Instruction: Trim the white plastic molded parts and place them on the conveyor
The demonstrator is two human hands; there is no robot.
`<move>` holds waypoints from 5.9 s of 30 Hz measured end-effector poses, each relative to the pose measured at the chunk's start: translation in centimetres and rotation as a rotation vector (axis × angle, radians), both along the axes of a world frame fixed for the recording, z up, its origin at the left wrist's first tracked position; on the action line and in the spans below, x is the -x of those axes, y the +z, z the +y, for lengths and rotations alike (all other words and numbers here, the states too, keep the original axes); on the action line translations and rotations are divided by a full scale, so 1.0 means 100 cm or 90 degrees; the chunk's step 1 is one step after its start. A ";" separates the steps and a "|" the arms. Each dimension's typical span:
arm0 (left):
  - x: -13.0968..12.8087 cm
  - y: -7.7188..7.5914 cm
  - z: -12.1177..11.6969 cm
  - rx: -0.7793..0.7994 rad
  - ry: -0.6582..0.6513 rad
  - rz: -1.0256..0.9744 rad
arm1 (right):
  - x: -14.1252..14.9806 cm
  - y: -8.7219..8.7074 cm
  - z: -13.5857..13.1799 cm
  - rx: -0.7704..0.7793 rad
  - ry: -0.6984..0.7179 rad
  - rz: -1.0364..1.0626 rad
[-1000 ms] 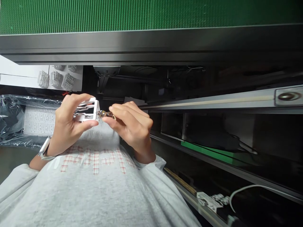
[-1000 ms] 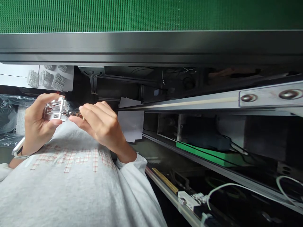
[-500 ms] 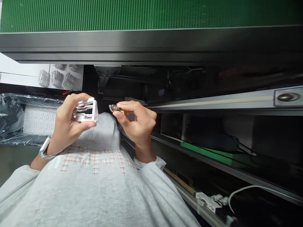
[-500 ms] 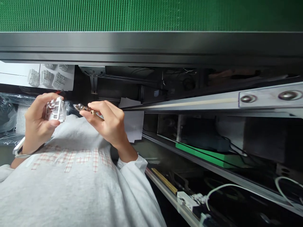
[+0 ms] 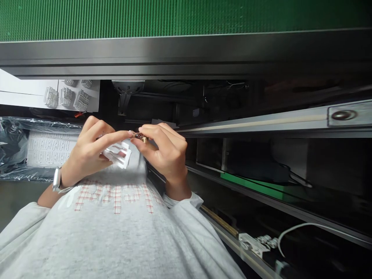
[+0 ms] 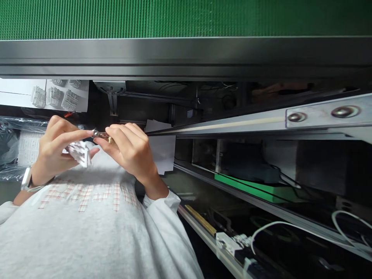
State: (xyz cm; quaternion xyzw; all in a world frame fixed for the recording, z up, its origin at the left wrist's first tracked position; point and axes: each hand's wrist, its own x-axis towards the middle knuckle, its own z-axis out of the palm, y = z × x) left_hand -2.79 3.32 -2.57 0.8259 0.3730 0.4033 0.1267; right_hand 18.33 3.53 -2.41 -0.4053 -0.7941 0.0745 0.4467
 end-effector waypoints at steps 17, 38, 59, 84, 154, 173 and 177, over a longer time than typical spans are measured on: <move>-0.003 0.000 -0.007 0.125 0.117 -0.003 | -0.003 0.012 -0.012 0.125 0.020 0.059; -0.004 -0.007 -0.001 -0.079 0.264 0.044 | 0.023 -0.011 -0.030 0.139 -0.059 0.000; -0.007 -0.010 -0.002 -0.128 0.355 0.084 | 0.038 0.004 -0.026 0.205 -0.142 0.007; -0.009 -0.007 -0.005 -0.103 0.368 0.061 | 0.039 0.009 -0.026 0.251 -0.148 0.009; -0.016 -0.006 -0.012 -0.072 0.313 -0.011 | 0.032 0.007 -0.035 0.226 -0.130 0.030; -0.018 -0.007 -0.008 -0.074 0.348 -0.002 | 0.032 0.006 -0.031 0.230 -0.118 0.058; -0.013 -0.011 -0.010 0.013 0.294 -0.072 | 0.026 0.008 -0.030 0.330 -0.124 0.192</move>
